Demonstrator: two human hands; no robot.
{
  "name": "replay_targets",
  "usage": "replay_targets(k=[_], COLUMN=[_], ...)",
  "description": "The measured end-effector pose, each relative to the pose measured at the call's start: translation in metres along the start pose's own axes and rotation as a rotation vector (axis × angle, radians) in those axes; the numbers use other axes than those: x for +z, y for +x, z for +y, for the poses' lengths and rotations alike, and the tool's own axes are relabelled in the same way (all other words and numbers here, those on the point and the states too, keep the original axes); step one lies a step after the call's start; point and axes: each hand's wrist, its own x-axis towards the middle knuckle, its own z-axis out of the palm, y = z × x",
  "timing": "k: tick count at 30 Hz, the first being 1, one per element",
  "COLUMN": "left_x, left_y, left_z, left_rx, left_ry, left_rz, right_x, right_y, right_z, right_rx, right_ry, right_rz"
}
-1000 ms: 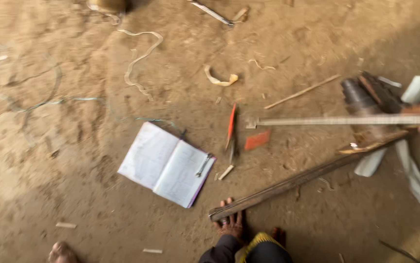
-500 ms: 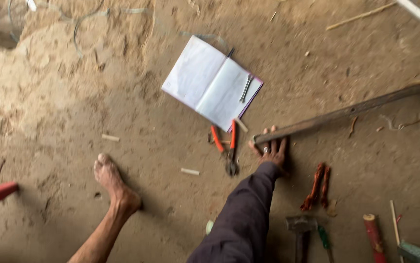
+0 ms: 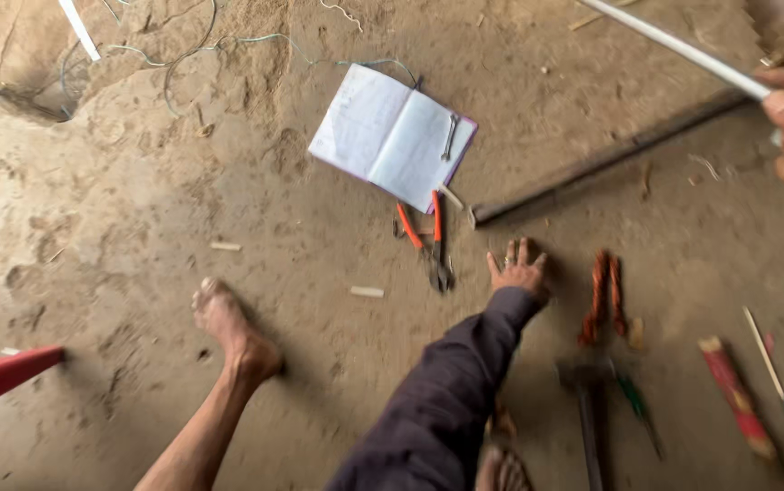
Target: The person sits on the floor and uses a screwdriver and pliers to work on a cylindrical motor component. They pry and pull at the internal copper windings, occasionally rotating the object to access different sections.
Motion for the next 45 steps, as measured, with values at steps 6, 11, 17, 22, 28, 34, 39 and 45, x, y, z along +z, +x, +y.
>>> replay_targets(k=[6, 11, 17, 22, 28, 34, 39, 45], left_x=[0.004, 0.008, -0.052, -0.091, -0.097, -0.116, -0.124, -0.128], left_y=[-0.091, -0.201, -0.384, -0.549, -0.687, -0.714, -0.701, -0.635], left_z=[-0.102, -0.237, -0.235, -0.135, -0.054, -0.031, -0.018, -0.034], left_rx=[-0.101, -0.414, -0.396, -0.100, 0.261, 0.284, 0.107, 0.324], left_ry=[-0.400, -0.349, -0.441, -0.629, -0.826, -0.787, -0.702, -0.596], left_rz=[0.423, 0.500, 0.689, 0.781, 0.870, 0.928, 0.788, 0.687], right_x=[-0.036, -0.037, -0.010, 0.004, 0.035, 0.051, 0.060, 0.071], right_y=[-0.163, -0.297, -0.415, -0.495, -0.563, -0.610, -0.617, -0.601], right_z=[0.007, 0.085, 0.188, 0.231, 0.282, 0.346, 0.358, 0.335], right_rx=[0.150, 0.211, 0.258, 0.275, 0.278, 0.333, 0.671, 0.692], right_ry=[0.284, 0.647, 0.752, 0.631, 0.616, 0.399, -0.144, -0.350], right_rz=[-0.004, -0.064, 0.007, 0.162, 0.278, 0.300, 0.159, 0.097])
